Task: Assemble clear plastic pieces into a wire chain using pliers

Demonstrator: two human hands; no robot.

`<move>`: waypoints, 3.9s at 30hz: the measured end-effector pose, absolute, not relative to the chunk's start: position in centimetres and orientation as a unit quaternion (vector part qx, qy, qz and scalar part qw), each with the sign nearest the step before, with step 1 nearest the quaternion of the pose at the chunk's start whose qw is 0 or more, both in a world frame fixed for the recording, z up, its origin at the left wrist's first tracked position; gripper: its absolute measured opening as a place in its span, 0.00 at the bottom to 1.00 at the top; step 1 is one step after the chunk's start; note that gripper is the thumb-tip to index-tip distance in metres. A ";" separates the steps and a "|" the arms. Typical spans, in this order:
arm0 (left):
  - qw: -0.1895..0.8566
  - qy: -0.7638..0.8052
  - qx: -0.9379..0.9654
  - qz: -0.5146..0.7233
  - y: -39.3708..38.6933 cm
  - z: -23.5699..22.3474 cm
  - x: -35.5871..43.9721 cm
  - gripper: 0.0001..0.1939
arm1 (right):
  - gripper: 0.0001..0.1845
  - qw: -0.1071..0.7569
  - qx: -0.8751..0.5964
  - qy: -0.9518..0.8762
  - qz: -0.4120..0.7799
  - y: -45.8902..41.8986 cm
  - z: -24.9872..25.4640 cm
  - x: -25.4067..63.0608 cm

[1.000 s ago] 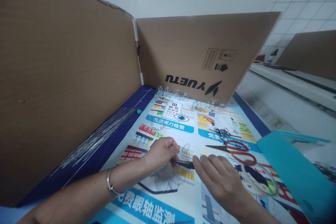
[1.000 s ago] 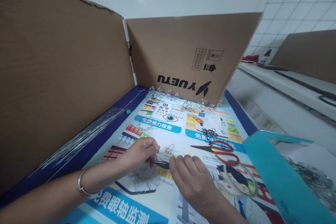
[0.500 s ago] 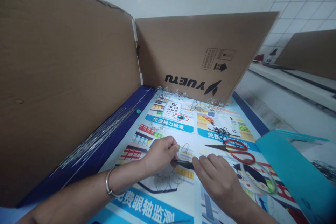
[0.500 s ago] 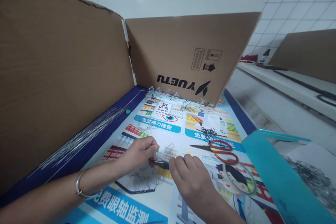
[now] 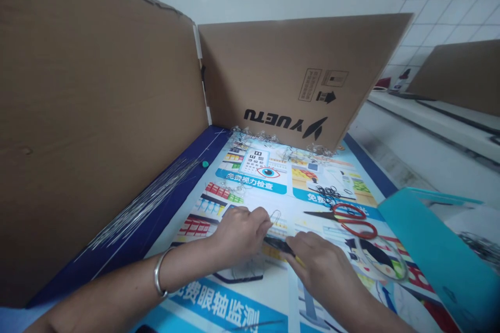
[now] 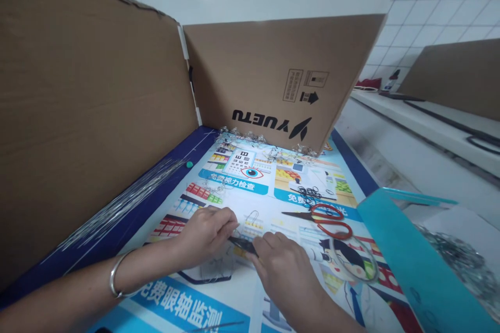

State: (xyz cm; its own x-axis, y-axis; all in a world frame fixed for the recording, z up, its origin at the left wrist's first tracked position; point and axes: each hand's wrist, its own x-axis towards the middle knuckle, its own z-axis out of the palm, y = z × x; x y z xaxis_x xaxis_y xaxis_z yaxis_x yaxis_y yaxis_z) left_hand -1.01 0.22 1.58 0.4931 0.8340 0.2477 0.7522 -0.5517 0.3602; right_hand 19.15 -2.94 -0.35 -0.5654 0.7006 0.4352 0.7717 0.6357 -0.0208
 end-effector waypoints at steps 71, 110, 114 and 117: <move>0.422 0.439 0.765 0.209 1.8 2.6 -2.8 0.07 | 0.13 0.265 -0.476 -0.803 0.243 -1.5 -3.0 18.7; 0.271 0.378 0.866 0.183 2.8 0.6 -7.1 0.08 | 0.12 0.284 -0.476 -0.820 0.142 -1.1 -4.7 19.1; 0.267 0.375 0.868 0.186 3.0 -0.4 -6.7 0.05 | 0.12 0.294 -0.453 -0.837 0.089 -0.8 -5.3 19.3; 0.278 0.377 0.864 0.185 3.2 -0.9 -6.5 0.06 | 0.12 0.277 -0.445 -0.848 0.074 -0.5 -5.3 19.4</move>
